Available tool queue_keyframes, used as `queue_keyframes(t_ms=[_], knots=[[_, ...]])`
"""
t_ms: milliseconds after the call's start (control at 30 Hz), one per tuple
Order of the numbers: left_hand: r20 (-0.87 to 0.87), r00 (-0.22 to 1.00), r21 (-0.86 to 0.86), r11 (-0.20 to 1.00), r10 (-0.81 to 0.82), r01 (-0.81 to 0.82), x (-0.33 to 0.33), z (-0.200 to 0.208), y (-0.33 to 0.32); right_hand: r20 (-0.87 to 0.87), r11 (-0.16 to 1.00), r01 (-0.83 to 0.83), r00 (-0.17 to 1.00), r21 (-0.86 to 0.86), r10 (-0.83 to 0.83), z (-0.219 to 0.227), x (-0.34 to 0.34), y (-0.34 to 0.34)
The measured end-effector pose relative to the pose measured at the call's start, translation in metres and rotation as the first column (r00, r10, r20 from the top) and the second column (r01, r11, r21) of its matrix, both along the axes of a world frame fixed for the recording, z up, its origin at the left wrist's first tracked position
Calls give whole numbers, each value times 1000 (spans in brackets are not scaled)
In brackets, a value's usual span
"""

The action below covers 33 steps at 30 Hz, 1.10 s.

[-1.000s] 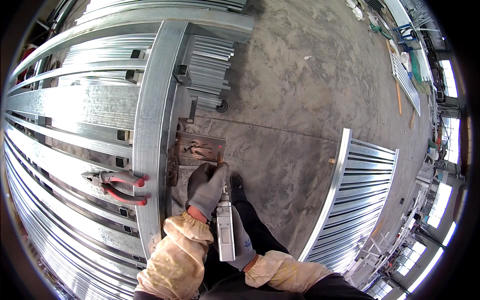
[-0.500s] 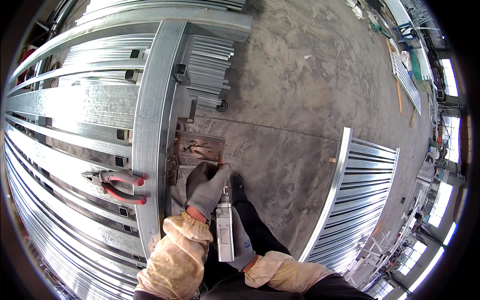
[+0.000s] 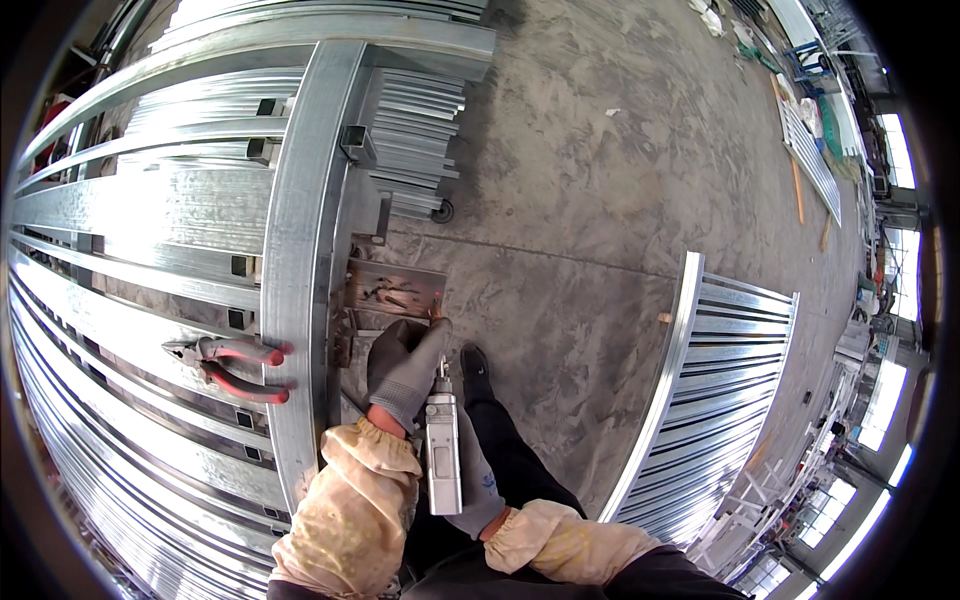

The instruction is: The person welds a large curved metal frame using a handheld welding gun, repeatedly striking the tool to generate sparks and adjusting the nozzle with pliers. The person moves along the frame, welding at multiple points and briefly repositioning the frame before continuing.

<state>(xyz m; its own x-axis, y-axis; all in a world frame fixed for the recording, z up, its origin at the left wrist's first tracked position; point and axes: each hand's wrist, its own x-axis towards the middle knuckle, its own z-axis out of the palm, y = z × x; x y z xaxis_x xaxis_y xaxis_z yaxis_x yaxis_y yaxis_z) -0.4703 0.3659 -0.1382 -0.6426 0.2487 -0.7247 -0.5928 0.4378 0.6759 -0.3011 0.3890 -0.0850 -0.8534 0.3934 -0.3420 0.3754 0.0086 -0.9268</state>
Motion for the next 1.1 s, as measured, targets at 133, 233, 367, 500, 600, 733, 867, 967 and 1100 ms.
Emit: queue_keyframes(t_ms=[133,233,367,500,600,733,867,967,1100], knots=[[270,937,242,926,221,-289,21,-18,-22,9,997,36,999,-70,-35,4,-2,-1],[145,933,129,929,328,-347,37,26,-35,51,987,61,997,-150,-54,4,-8,2],[-360,925,61,986,-125,157,108,23,-103,103,990,130,987,-50,-125,3,-15,-8],[-162,976,307,933,-143,187,175,20,-151,139,995,1,990,96,-14,8,-12,-9],[150,981,456,889,-119,38,172,54,-144,62,983,-33,998,183,21,10,-11,-13],[-92,921,305,869,-380,389,188,13,-155,64,990,-23,998,139,14,-5,-6,-26],[-38,936,220,911,-350,349,196,-4,-148,100,987,-62,994,146,47,-13,-4,-35],[-26,943,180,927,-331,330,196,-7,-146,107,996,-36,994,83,27,-12,-4,-39],[-6,948,149,937,-318,316,191,-9,-146,74,986,-43,997,161,31,-11,-11,-39]])
